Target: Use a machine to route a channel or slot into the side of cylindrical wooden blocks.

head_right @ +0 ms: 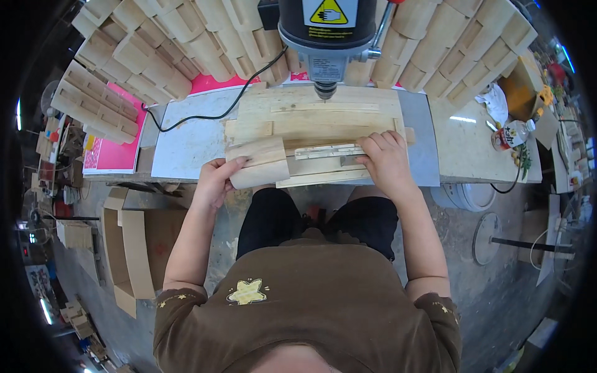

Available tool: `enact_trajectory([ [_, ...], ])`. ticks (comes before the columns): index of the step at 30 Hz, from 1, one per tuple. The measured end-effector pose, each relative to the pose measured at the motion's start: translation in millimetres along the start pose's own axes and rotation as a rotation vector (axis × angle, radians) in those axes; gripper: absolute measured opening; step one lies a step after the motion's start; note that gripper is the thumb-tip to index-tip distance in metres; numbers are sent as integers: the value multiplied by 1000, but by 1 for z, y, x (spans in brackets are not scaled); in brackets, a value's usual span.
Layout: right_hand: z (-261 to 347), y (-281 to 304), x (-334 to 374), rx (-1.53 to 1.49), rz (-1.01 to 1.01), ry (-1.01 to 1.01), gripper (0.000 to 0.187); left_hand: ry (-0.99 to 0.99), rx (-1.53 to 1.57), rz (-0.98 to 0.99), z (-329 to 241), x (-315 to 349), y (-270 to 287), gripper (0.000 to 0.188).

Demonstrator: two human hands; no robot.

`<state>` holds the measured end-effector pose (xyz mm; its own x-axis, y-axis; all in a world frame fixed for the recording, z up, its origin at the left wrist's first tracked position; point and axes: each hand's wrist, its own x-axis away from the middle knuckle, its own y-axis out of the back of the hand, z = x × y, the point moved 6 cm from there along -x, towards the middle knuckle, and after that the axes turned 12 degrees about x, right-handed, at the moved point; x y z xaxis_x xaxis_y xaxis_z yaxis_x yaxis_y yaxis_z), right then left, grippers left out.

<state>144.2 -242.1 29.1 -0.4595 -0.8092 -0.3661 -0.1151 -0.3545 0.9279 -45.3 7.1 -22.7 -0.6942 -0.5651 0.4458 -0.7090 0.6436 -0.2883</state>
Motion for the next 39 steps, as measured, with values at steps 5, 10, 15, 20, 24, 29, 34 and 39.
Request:
enact_trajectory([
  [5, -3, -1, 1, 2, 3, 10, 30, 72, -67, 55, 6, -3, -22, 32],
  [10, -3, 0, 5, 43, -45, 7, 30, 123, 86, 70, 21, -13, -43, 36],
  [15, -4, -1, 6, 10, -2, 1, 29, 132, 62, 200, 44, -30, -66, 45],
  [20, -5, 1, 6, 48, -75, -4, 29, 66, 70, 338, 55, -26, -93, 40],
  [24, -9, 0, 8, 5, -83, -26, 29, -243, -188, 278, 52, -8, -85, 45],
  [29, -14, -5, 3, 38, -79, -37, 30, -828, -714, 319, 42, 4, -89, 53],
  [34, -26, -18, -27, 104, -72, -84, 30, -849, -643, 222, 44, -31, -90, 58],
  [39, -35, -33, -49, 145, -76, -137, 31, -1053, -844, 120, 29, -60, -91, 58],
])
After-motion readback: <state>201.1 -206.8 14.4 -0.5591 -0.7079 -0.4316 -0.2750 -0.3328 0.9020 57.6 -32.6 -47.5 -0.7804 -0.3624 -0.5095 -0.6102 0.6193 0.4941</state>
